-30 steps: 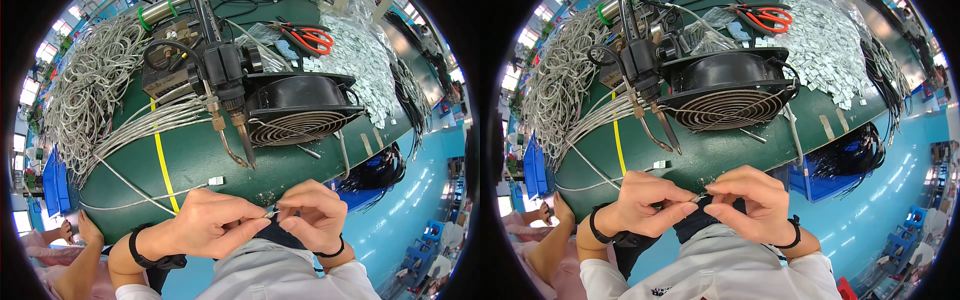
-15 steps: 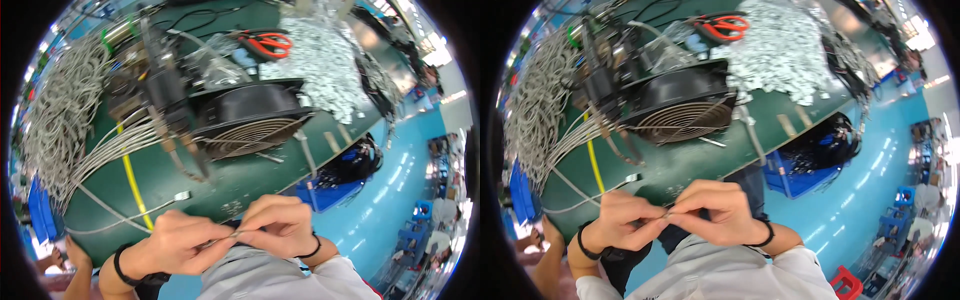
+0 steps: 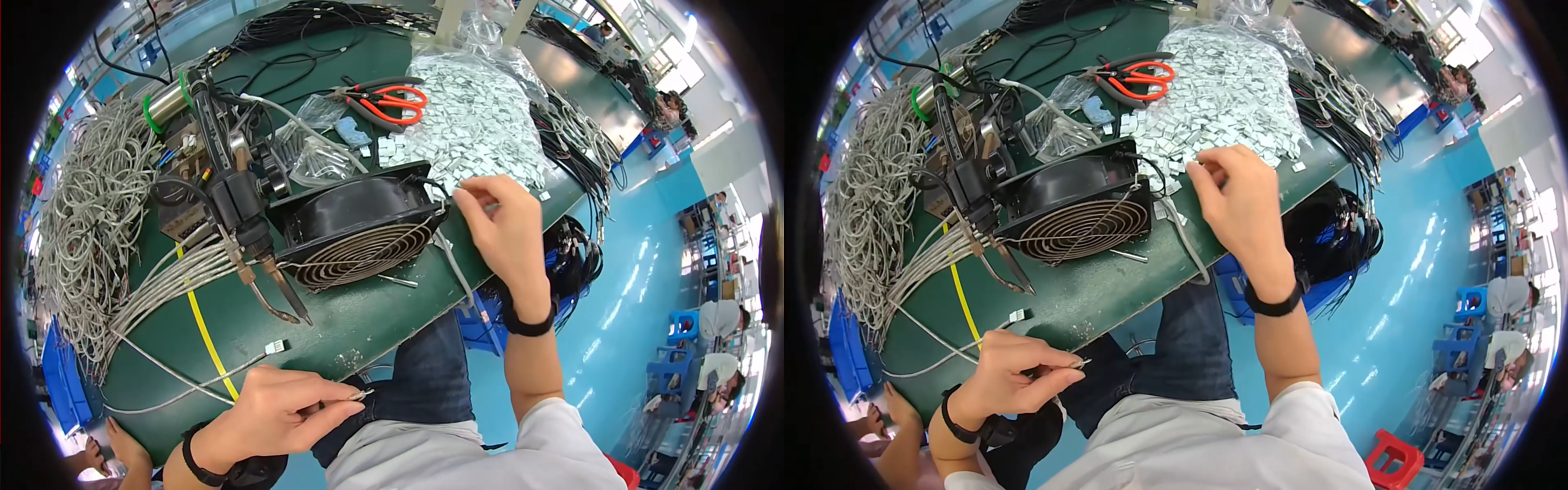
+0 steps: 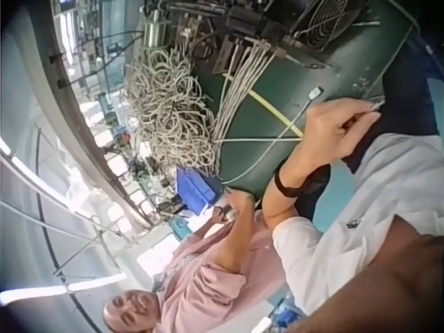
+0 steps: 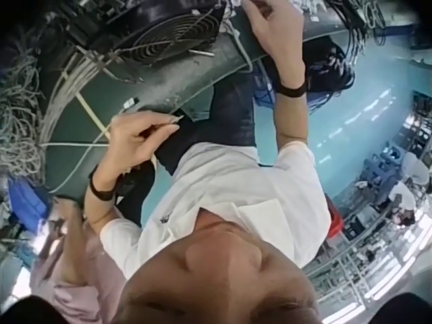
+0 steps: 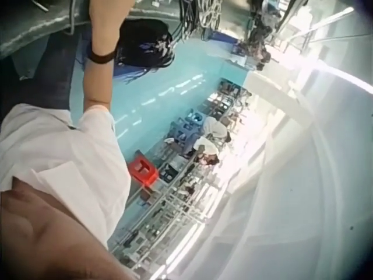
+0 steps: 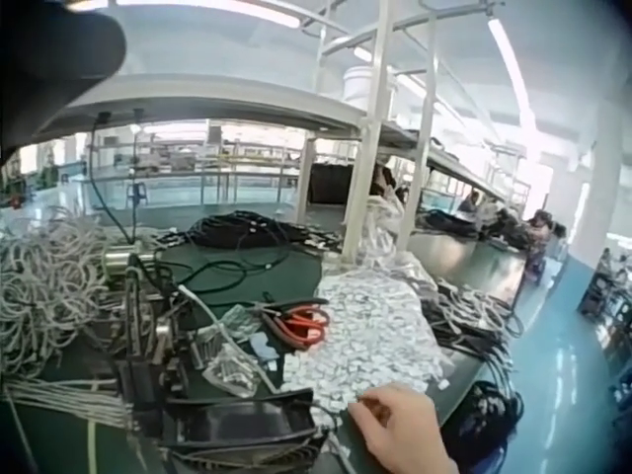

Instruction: The person picks up a cable from a pile, fits a small white connector onto the wire ends by hand, and then places the cable back onto the table, repeating the process for a second cable.

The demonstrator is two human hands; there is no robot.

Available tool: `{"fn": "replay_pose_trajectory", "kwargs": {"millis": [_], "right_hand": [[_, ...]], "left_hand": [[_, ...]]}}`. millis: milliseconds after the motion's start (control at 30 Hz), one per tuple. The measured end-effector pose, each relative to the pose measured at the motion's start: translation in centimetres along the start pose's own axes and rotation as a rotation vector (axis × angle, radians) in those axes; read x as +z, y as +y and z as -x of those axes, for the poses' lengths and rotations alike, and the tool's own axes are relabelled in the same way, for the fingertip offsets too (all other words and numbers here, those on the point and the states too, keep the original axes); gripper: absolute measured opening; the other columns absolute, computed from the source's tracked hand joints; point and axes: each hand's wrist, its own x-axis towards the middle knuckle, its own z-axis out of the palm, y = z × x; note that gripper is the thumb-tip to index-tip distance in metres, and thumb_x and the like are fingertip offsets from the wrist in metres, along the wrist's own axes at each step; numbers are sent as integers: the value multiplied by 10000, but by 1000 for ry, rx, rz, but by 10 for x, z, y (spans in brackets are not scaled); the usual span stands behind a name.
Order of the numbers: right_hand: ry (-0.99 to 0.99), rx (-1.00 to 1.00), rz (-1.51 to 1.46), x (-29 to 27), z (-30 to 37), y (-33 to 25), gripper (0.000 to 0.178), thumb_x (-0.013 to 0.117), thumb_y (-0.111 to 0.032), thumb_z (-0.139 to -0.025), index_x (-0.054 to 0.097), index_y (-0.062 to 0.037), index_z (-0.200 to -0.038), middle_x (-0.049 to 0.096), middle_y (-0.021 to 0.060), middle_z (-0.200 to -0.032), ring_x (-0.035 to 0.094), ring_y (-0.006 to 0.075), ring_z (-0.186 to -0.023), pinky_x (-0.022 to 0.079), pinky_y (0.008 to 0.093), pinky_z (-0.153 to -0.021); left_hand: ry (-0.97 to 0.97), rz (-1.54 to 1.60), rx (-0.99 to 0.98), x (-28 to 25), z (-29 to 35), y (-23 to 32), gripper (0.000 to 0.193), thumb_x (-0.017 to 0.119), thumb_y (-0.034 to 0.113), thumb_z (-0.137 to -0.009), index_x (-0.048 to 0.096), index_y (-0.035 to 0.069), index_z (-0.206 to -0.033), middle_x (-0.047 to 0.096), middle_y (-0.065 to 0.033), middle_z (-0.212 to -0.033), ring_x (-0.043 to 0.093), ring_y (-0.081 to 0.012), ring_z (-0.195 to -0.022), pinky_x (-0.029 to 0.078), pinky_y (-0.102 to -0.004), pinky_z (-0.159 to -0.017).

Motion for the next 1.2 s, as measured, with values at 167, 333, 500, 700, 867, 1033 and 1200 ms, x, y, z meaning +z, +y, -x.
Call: {"fn": "replay_pose_trajectory", "kwargs": {"millis": [167,333,500,700,867,1033,1200], "right_hand": [[-6,-140,172,22,-6,8,123,661,38,-798,651,14,-919,650,129,-831,622,196,-708,475,310,-656],[4,-103,83,22,-6,2,102,670,3,-806,615,11,-892,619,147,-834,616,291,-725,488,368,-662],[0,-128,128,23,-5,2,102,644,24,-825,622,6,-923,600,121,-816,584,233,-682,480,321,-656],[87,-90,-44,12,4,-14,73,625,9,-862,629,9,-935,593,90,-808,571,171,-684,464,266,-632],[-198,10,-832,-15,78,-68,84,632,22,-854,650,48,-931,654,120,-839,592,142,-658,445,224,-574],[-382,41,-784,11,98,-79,154,687,96,-787,673,46,-932,674,114,-779,626,129,-665,465,218,-559],[-519,86,-817,17,96,-86,188,724,93,-768,686,46,-946,679,120,-782,645,130,-638,473,217,-537]], "left_hand": [[90,25,0,2,0,-1,75,774,22,-772,738,4,-834,677,-65,-636,591,-115,-452,412,-208,-436],[146,77,-97,-1,-1,-5,75,759,20,-797,733,-13,-859,685,-71,-644,602,-92,-471,420,-202,-445],[169,284,-229,-5,-1,-4,64,702,6,-855,721,-43,-892,683,-81,-647,613,-82,-484,425,-198,-429],[183,385,-383,-4,2,1,68,705,38,-863,726,-23,-888,667,-63,-619,562,-67,-462,393,-220,-423],[130,247,-177,-3,0,-8,75,666,-8,-879,718,-57,-903,684,-95,-661,593,-81,-441,427,-202,-390],[159,265,-267,-4,0,-4,79,681,-3,-867,720,-58,-908,685,-100,-668,598,-89,-445,429,-203,-394],[148,235,-229,-5,1,-3,75,692,-2,-857,723,-50,-905,689,-99,-679,601,-92,-448,425,-202,-396]]}}
